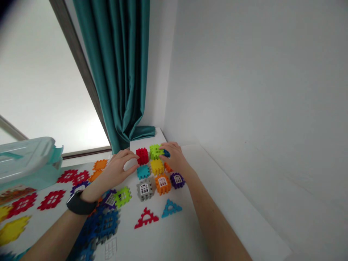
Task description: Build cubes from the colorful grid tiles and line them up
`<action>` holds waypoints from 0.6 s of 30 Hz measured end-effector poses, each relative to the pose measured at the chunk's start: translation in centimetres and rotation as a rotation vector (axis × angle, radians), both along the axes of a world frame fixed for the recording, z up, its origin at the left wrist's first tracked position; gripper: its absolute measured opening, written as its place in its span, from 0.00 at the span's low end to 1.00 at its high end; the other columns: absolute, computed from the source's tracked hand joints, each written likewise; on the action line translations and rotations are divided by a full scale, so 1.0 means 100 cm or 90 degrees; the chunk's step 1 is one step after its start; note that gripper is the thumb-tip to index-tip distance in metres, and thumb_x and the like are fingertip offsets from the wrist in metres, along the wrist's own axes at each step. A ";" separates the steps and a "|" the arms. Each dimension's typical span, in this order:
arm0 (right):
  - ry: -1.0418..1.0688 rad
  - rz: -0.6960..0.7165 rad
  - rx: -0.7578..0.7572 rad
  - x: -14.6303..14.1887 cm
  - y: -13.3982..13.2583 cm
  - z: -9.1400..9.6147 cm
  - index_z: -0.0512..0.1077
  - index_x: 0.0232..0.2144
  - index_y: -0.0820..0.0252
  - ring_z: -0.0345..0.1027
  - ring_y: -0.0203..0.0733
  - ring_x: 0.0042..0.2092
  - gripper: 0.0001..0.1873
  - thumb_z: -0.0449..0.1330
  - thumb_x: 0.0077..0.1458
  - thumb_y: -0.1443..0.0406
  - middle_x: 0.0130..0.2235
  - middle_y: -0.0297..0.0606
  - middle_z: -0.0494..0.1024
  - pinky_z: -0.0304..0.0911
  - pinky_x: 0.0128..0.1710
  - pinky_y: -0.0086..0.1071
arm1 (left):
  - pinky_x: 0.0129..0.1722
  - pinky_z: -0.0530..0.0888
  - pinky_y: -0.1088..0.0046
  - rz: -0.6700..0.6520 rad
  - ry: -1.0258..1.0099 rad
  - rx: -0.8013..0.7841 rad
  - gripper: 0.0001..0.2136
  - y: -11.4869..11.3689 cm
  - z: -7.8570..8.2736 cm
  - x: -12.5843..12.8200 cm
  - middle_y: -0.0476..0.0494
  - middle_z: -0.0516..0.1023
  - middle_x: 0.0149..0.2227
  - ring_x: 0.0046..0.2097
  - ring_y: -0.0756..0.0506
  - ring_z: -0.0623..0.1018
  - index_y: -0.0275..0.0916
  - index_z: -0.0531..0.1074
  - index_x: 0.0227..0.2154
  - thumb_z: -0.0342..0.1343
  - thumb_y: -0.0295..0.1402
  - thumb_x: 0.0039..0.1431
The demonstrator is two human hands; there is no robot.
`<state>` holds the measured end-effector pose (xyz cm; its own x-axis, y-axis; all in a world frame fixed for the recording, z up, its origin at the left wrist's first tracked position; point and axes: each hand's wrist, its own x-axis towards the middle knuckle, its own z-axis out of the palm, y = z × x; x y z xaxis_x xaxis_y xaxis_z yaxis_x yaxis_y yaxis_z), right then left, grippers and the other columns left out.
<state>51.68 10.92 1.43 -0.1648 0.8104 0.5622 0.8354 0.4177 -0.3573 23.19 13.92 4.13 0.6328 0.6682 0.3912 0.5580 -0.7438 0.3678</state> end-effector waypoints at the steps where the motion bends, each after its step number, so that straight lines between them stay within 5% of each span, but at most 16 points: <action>1: -0.001 0.001 -0.002 0.003 0.006 -0.001 0.75 0.44 0.53 0.69 0.51 0.55 0.12 0.64 0.56 0.63 0.52 0.42 0.79 0.61 0.59 0.51 | 0.49 0.70 0.59 -0.001 -0.004 -0.002 0.10 0.000 0.000 0.000 0.43 0.76 0.46 0.49 0.39 0.75 0.43 0.75 0.44 0.55 0.39 0.65; 9: -0.003 0.011 -0.057 0.009 0.042 -0.007 0.73 0.42 0.55 0.68 0.52 0.54 0.11 0.64 0.55 0.64 0.50 0.42 0.79 0.60 0.58 0.50 | 0.50 0.72 0.59 -0.026 0.002 -0.004 0.10 0.005 -0.001 -0.004 0.43 0.77 0.46 0.50 0.40 0.76 0.42 0.75 0.45 0.53 0.37 0.66; 18: -0.001 0.037 -0.096 0.007 0.051 -0.010 0.72 0.40 0.55 0.69 0.51 0.53 0.10 0.65 0.53 0.65 0.49 0.41 0.79 0.60 0.57 0.48 | 0.50 0.72 0.58 -0.029 0.026 -0.007 0.10 0.009 0.002 -0.005 0.42 0.78 0.46 0.50 0.39 0.77 0.42 0.75 0.46 0.53 0.36 0.66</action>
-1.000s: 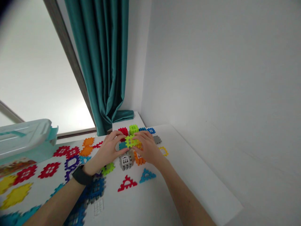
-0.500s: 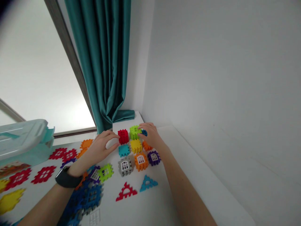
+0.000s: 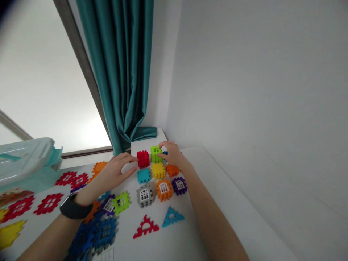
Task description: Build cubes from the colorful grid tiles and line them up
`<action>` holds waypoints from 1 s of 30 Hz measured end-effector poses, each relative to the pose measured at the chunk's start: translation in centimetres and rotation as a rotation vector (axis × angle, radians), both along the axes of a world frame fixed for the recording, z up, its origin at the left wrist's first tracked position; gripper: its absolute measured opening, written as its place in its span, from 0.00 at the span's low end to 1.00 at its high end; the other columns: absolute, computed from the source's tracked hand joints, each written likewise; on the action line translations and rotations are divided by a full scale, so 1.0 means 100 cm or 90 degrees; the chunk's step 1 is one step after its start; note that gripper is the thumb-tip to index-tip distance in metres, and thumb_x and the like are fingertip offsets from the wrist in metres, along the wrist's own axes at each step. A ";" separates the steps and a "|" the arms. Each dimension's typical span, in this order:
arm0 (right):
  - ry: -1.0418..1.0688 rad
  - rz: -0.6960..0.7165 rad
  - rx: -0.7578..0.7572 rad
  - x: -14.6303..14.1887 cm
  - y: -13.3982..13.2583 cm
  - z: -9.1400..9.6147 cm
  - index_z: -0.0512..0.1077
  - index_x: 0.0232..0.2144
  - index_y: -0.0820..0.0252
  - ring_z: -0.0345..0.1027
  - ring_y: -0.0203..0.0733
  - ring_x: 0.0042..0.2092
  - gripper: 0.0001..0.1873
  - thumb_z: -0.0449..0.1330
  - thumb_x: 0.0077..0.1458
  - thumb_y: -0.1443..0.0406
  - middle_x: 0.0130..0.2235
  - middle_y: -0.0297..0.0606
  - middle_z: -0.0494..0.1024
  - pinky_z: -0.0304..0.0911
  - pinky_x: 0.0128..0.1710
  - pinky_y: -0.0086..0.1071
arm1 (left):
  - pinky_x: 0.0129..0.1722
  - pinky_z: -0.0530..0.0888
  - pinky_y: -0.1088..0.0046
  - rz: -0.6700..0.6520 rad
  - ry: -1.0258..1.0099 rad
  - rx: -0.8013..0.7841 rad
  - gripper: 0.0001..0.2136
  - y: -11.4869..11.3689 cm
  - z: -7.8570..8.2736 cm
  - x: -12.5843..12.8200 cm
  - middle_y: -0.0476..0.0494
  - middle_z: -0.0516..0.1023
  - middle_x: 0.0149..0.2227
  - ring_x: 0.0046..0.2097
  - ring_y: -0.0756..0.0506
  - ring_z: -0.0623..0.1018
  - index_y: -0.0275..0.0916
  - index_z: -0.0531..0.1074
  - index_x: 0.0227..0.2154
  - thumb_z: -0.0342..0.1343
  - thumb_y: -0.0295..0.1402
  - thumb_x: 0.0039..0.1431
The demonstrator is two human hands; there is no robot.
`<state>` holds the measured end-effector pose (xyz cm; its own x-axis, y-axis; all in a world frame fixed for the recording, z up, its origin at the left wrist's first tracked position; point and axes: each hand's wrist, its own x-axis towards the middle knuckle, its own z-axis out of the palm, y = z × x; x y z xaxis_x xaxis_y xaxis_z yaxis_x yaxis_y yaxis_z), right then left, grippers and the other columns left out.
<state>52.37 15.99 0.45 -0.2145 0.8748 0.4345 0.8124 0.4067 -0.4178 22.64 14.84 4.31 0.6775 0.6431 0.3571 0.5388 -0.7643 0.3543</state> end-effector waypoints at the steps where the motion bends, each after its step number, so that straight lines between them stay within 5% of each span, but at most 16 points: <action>1: 0.000 0.001 -0.005 0.001 0.000 0.000 0.72 0.39 0.55 0.69 0.51 0.53 0.10 0.65 0.53 0.65 0.49 0.41 0.79 0.60 0.58 0.48 | 0.50 0.72 0.58 0.000 0.002 -0.001 0.10 0.001 0.000 0.000 0.42 0.78 0.46 0.50 0.39 0.77 0.42 0.74 0.46 0.53 0.36 0.66; 14: 0.028 0.022 -0.043 0.004 0.001 0.004 0.72 0.39 0.55 0.70 0.48 0.53 0.09 0.65 0.54 0.66 0.49 0.39 0.79 0.62 0.57 0.47 | 0.49 0.72 0.60 -0.016 -0.003 -0.001 0.11 0.007 -0.001 -0.002 0.42 0.79 0.45 0.49 0.40 0.78 0.42 0.75 0.46 0.52 0.38 0.66; 30: 0.020 0.018 -0.056 0.006 0.003 0.000 0.71 0.51 0.60 0.71 0.48 0.53 0.17 0.61 0.64 0.58 0.53 0.43 0.75 0.68 0.54 0.49 | 0.47 0.72 0.60 -0.016 0.020 0.011 0.11 0.008 -0.002 -0.003 0.42 0.79 0.44 0.47 0.40 0.78 0.43 0.74 0.47 0.52 0.37 0.66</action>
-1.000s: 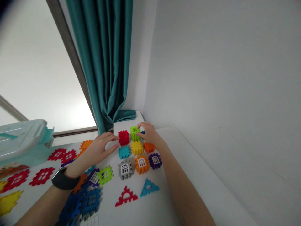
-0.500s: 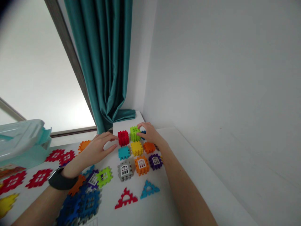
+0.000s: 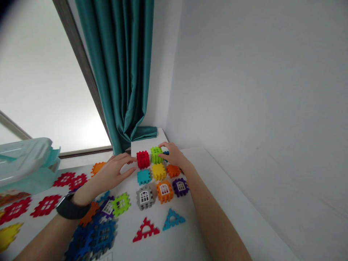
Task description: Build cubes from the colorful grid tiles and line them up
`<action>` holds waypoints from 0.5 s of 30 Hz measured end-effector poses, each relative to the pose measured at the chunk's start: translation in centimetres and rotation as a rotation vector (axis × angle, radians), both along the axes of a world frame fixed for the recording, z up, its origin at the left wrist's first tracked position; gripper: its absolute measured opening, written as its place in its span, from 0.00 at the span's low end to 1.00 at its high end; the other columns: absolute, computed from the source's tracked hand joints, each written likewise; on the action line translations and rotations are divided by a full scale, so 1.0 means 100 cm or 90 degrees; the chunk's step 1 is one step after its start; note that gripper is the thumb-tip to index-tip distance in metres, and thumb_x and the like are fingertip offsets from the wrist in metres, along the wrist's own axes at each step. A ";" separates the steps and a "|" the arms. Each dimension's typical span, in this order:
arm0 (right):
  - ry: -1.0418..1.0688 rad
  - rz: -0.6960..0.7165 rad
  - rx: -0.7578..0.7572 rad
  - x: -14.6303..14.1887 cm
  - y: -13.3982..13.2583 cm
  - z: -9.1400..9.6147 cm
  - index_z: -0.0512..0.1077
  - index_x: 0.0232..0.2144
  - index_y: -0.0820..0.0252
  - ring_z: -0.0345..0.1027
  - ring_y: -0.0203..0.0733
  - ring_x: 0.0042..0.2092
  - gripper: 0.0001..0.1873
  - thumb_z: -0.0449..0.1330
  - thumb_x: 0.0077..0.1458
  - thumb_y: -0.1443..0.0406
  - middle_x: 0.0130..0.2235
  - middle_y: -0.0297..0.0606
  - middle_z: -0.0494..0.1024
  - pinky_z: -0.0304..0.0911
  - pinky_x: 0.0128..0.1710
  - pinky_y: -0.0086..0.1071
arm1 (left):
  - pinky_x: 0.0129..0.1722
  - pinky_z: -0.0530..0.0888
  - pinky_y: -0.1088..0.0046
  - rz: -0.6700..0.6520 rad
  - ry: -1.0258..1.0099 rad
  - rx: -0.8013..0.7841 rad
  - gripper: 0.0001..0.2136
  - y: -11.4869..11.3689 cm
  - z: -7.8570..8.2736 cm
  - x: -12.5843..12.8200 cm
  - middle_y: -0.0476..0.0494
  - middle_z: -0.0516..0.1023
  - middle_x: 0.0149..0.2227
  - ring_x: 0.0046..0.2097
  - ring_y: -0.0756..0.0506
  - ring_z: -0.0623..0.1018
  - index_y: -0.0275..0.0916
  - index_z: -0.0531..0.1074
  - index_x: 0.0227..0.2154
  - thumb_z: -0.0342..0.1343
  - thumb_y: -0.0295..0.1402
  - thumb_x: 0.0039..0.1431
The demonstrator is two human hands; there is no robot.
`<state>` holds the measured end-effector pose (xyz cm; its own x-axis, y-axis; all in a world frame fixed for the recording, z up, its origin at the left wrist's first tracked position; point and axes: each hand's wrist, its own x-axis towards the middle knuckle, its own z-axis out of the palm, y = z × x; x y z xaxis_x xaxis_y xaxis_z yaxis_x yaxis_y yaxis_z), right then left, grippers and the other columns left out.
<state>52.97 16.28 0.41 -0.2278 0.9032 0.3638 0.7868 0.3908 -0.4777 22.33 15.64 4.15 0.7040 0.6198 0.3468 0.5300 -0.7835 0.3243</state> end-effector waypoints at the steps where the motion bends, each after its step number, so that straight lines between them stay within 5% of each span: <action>1: -0.001 0.000 -0.002 0.000 0.000 0.000 0.71 0.52 0.60 0.71 0.48 0.52 0.18 0.61 0.64 0.58 0.54 0.43 0.74 0.69 0.53 0.49 | 0.47 0.72 0.61 -0.001 -0.002 0.001 0.11 0.000 0.000 0.000 0.43 0.79 0.44 0.46 0.41 0.78 0.43 0.74 0.47 0.52 0.37 0.66; 15: 0.028 -0.012 -0.040 -0.001 -0.001 -0.001 0.70 0.54 0.60 0.72 0.47 0.52 0.20 0.62 0.63 0.59 0.54 0.44 0.75 0.68 0.54 0.48 | 0.47 0.71 0.61 -0.003 0.017 0.006 0.11 0.001 -0.002 -0.001 0.43 0.78 0.44 0.46 0.41 0.78 0.43 0.74 0.46 0.51 0.37 0.66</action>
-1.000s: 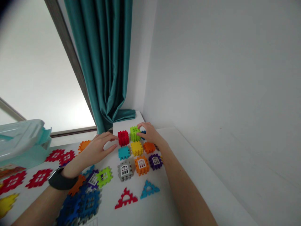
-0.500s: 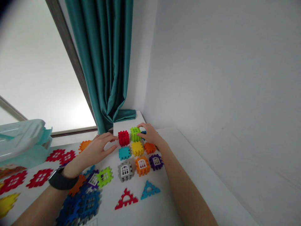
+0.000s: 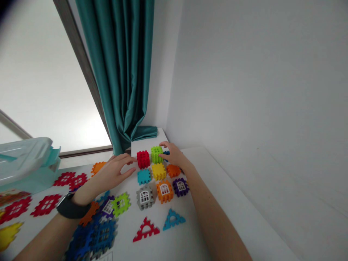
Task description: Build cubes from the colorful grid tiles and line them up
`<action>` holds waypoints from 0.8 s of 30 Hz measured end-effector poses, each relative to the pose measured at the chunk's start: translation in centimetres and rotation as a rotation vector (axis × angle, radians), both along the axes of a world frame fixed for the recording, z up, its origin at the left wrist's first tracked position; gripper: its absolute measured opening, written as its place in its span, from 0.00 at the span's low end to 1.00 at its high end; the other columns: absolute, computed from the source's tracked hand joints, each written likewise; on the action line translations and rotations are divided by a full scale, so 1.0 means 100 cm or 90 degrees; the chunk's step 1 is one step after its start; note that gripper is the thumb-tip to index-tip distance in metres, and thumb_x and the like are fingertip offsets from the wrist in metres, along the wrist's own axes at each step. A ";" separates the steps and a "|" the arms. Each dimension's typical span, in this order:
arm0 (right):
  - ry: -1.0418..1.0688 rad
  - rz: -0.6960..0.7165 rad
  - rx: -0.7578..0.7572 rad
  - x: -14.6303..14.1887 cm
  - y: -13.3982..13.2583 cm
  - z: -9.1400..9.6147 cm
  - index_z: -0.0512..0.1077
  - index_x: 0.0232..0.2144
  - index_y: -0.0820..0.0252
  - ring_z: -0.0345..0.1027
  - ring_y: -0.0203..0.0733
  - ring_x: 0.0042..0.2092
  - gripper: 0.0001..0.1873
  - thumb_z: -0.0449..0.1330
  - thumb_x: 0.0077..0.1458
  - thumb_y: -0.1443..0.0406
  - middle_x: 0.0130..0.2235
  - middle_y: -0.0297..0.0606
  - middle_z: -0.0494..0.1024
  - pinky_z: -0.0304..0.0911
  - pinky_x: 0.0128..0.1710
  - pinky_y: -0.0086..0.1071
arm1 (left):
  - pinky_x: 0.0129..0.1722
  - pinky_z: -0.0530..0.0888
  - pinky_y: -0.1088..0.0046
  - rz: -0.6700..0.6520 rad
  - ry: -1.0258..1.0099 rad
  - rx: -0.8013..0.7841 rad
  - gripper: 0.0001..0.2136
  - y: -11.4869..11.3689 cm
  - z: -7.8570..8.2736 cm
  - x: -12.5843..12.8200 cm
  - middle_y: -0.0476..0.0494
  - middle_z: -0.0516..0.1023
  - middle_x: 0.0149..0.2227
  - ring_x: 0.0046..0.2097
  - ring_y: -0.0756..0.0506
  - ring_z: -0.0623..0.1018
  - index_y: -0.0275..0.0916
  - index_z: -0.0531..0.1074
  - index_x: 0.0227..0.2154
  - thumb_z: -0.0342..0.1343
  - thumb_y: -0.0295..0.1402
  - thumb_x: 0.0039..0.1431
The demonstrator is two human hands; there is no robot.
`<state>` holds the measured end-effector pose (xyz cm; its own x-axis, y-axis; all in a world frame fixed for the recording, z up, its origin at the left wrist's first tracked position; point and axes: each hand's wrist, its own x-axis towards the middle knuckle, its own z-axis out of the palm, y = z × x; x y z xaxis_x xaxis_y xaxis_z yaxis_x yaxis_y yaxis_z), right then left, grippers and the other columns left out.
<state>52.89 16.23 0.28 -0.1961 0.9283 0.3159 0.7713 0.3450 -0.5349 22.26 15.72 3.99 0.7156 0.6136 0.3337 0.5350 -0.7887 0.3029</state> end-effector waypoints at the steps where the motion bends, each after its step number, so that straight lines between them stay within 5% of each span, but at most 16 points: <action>1: 0.006 0.001 -0.003 0.000 0.000 0.000 0.69 0.55 0.59 0.71 0.47 0.53 0.21 0.62 0.62 0.60 0.53 0.45 0.75 0.67 0.55 0.48 | 0.47 0.71 0.61 0.002 0.006 0.001 0.11 0.000 0.000 0.000 0.43 0.78 0.44 0.46 0.41 0.78 0.43 0.74 0.46 0.51 0.37 0.66; 24: 0.053 -0.019 -0.039 0.000 -0.003 -0.004 0.67 0.57 0.55 0.74 0.47 0.52 0.30 0.67 0.52 0.66 0.50 0.44 0.79 0.67 0.56 0.46 | 0.47 0.70 0.63 0.012 0.047 -0.015 0.11 -0.002 0.002 0.001 0.43 0.78 0.44 0.47 0.41 0.77 0.42 0.73 0.48 0.51 0.37 0.67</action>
<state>52.88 15.88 -0.10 -0.1433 0.9513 0.2728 0.7330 0.2872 -0.6166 22.32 15.53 4.20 0.7253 0.6350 0.2659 0.5717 -0.7708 0.2812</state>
